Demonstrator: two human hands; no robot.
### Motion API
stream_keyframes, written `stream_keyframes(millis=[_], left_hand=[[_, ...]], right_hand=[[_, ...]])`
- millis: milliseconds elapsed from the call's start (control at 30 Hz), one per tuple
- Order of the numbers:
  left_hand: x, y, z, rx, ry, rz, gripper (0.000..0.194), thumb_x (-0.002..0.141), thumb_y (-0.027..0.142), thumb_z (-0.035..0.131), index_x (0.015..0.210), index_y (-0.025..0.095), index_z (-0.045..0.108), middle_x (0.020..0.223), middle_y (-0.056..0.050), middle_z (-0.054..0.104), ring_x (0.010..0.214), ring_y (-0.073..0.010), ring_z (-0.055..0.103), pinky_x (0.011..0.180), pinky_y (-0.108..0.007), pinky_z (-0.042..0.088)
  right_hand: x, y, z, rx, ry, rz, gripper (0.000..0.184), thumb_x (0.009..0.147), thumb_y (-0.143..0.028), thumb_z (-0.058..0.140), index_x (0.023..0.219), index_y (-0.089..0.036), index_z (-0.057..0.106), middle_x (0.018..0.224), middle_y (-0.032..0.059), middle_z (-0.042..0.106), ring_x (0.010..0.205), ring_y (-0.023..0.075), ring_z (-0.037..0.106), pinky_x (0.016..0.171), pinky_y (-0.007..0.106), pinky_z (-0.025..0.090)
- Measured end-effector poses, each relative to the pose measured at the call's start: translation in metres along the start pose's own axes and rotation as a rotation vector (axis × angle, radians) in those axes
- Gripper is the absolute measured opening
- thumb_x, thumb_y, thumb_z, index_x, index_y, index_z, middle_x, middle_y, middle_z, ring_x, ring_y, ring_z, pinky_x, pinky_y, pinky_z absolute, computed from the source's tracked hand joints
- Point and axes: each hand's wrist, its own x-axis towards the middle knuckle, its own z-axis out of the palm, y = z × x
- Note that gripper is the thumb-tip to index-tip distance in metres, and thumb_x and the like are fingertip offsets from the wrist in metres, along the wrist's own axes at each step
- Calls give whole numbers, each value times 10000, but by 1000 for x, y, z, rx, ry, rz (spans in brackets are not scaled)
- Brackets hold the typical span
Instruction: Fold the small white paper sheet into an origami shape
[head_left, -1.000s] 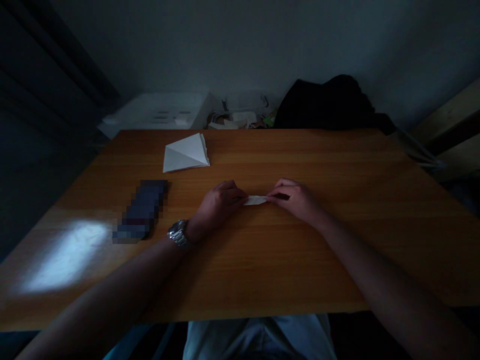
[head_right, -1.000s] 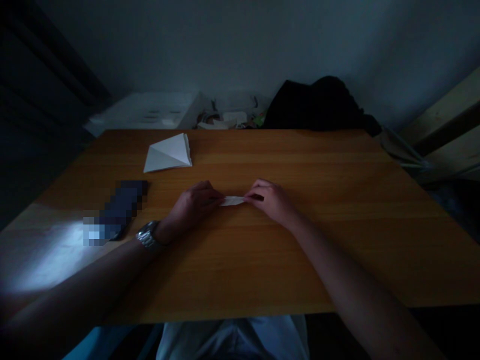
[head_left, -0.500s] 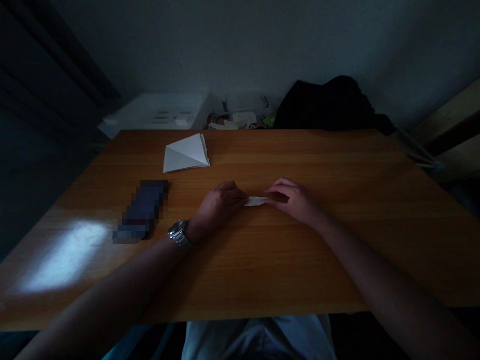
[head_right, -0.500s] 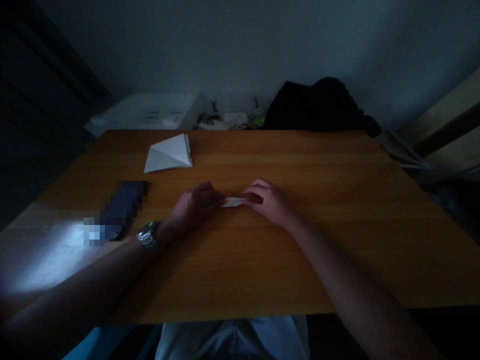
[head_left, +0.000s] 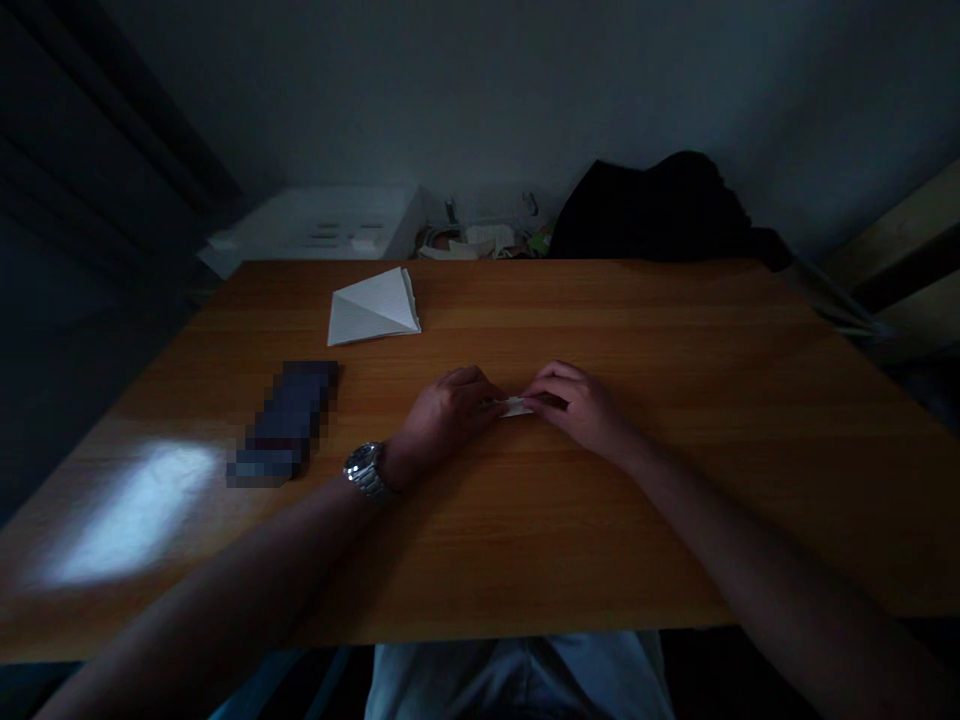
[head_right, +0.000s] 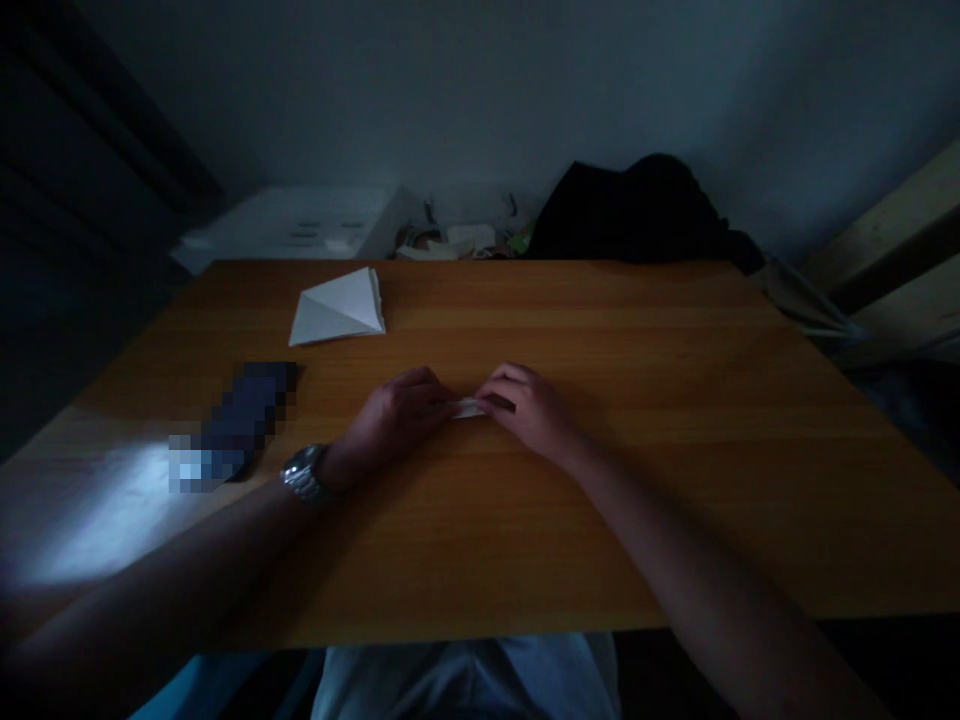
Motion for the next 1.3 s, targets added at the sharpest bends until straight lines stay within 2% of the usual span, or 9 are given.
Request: stream_keyframes(millis=[233,467,633,867,1067,1300], left_hand=[[-4,-6,-7,-20,33,-82,141,959,300,680,1009,182,739,968,-45,671,819,-138,646,717,-243,520],[-4,-10,-7,-37,5,-80,136,977,294,655,993,186,737,968,-40,667,805,-128,643,703,-233,512],[-4,-11,-6,31,-8,-47,141,983,283,643,980,187,747,963,-39,675,812,-135,643,713,-240,497],[-1,-3,-2,88,-38,52,159,986,279,636,955,176,752,930,-55,675,807,-150,639,715,-254,494],[-2,-2,-2,-6,20,15,153,973,295,658,964,164,736,965,-61,683,807,-141,652,699,-244,503],[-3,-1,-5,-79,38,-5,156,978,298,651,984,159,723,953,-53,667,813,-136,646,706,-236,512]], right_hand=[[-3,7,-10,14,48,42,38,941,-240,694,917,-232,722,917,41,659,856,196,641,756,349,528],[-1,6,-13,9,28,58,53,944,-247,682,913,-228,720,918,48,660,857,202,646,759,355,525],[-2,3,-9,-17,19,52,43,941,-249,679,928,-222,709,934,53,657,884,206,641,785,359,524],[-1,-5,7,-48,-4,-25,88,948,-304,696,976,-225,724,957,61,669,925,219,633,826,376,515],[0,-3,8,43,10,10,92,962,-276,676,900,-222,720,890,43,660,864,196,639,777,345,517],[-3,5,5,107,68,47,90,931,-307,721,914,-226,756,888,38,665,827,183,647,730,323,517]])
